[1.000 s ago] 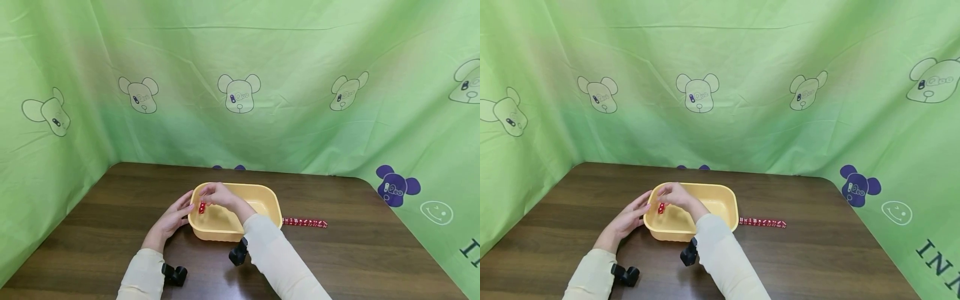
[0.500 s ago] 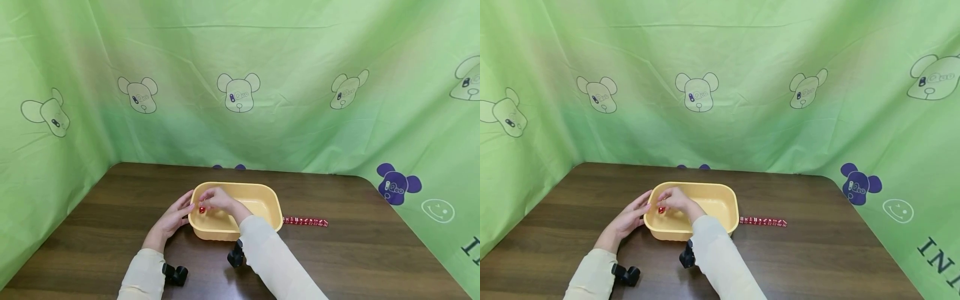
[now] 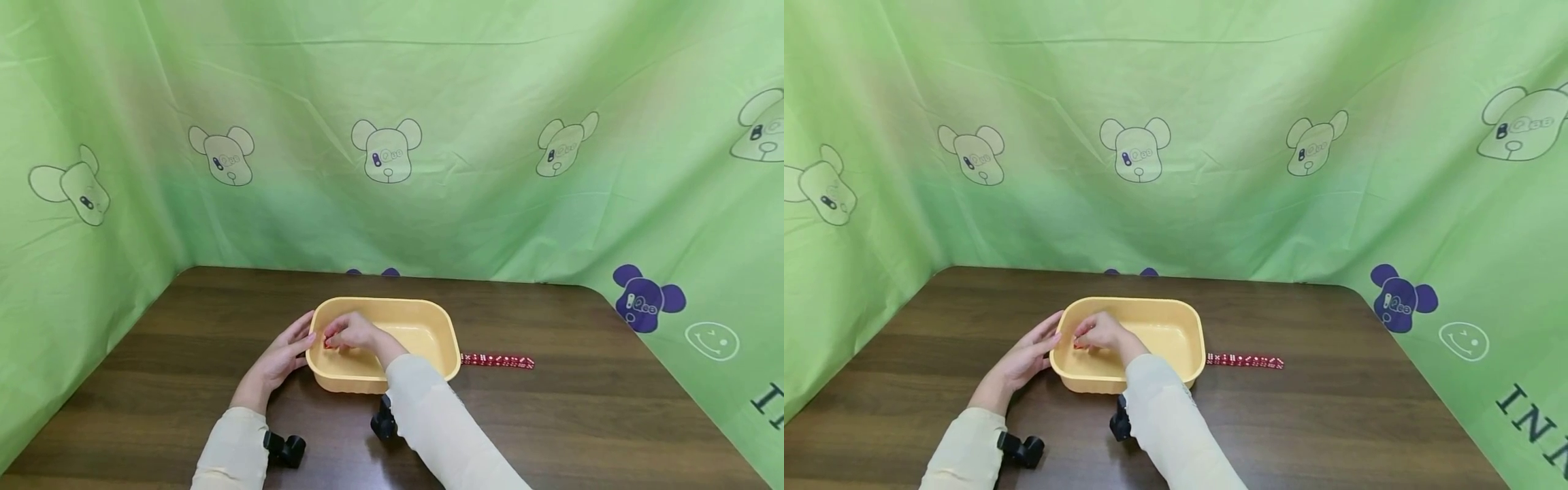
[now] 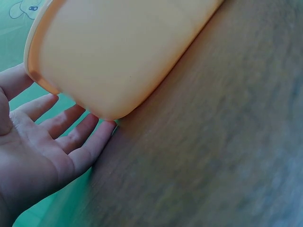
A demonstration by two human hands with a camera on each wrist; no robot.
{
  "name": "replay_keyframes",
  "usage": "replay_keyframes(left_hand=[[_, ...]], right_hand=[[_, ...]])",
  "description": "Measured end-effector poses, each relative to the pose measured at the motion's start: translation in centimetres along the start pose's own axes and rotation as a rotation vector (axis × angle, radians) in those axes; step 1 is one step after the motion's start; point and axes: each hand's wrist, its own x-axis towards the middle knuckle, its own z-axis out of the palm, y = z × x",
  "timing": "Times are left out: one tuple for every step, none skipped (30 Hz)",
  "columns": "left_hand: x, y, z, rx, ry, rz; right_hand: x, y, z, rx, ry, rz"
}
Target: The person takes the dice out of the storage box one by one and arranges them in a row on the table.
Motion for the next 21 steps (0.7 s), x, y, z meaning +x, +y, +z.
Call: replay_keyframes(left_hand=[[0.01, 0.00, 0.02, 0.002, 0.001, -0.002], [0.02, -0.01, 0.05, 0.002, 0.004, -0.004], [0.03, -0.01, 0.08, 0.003, 0.006, -0.006], [0.05, -0.01, 0.09, 0.002, 0.010, -0.008], [0.06, -0.02, 0.08, 0.002, 0.013, -0.010], [0.07, -0.04, 0.07, 0.001, 0.016, -0.012], [0.07, -0.07, 0.05, 0.001, 0.018, -0.015], [0.06, -0.10, 0.03, 0.000, 0.019, -0.016], [0.06, -0.13, 0.03, 0.001, 0.018, -0.017], [0.06, -0.15, 0.01, 0.001, 0.017, -0.018], [0.06, -0.17, -0.01, 0.002, 0.014, -0.018], [0.06, -0.18, -0.02, 0.003, 0.012, -0.019], [0.06, -0.18, -0.03, 0.003, 0.011, -0.018], [0.07, -0.18, -0.05, 0.002, 0.012, -0.018], [0.08, -0.17, -0.07, 0.002, 0.013, -0.018], [0.09, -0.16, -0.09, 0.000, 0.014, -0.018], [0.10, -0.15, -0.11, 0.001, 0.016, -0.017], [0.12, -0.14, -0.11, 0.001, 0.017, -0.016], [0.13, -0.13, -0.11, 0.001, 0.017, -0.014], [0.14, -0.12, -0.12, 0.001, 0.017, -0.013], [0.15, -0.11, -0.12, 0.000, 0.015, -0.011]], right_hand=[[-0.02, 0.00, -0.02, -0.010, -0.003, -0.001], [-0.03, 0.01, -0.03, -0.021, -0.005, -0.005], [-0.05, 0.02, -0.04, -0.032, -0.004, -0.007], [-0.04, 0.06, -0.05, -0.034, -0.004, -0.010], [-0.04, 0.09, -0.06, -0.037, -0.004, -0.015], [-0.05, 0.12, -0.05, -0.038, -0.007, -0.021], [-0.06, 0.16, -0.02, -0.038, -0.009, -0.024], [-0.07, 0.20, 0.01, -0.042, -0.011, -0.030], [-0.07, 0.25, 0.04, -0.047, -0.014, -0.035], [-0.08, 0.27, 0.08, -0.054, -0.017, -0.043], [-0.10, 0.29, 0.12, -0.065, -0.020, -0.052], [-0.10, 0.29, 0.16, -0.074, -0.021, -0.055], [-0.11, 0.27, 0.18, -0.088, -0.022, -0.057], [-0.10, 0.29, 0.22, -0.097, -0.022, -0.063], [-0.08, 0.27, 0.24, -0.104, -0.021, -0.064], [-0.07, 0.26, 0.27, -0.109, -0.021, -0.065], [-0.04, 0.24, 0.28, -0.113, -0.020, -0.063], [0.00, 0.25, 0.28, -0.118, -0.019, -0.063], [0.02, 0.24, 0.28, -0.122, -0.018, -0.066], [0.03, 0.24, 0.28, -0.127, -0.018, -0.067], [0.04, 0.20, 0.27, -0.133, -0.020, -0.067]])
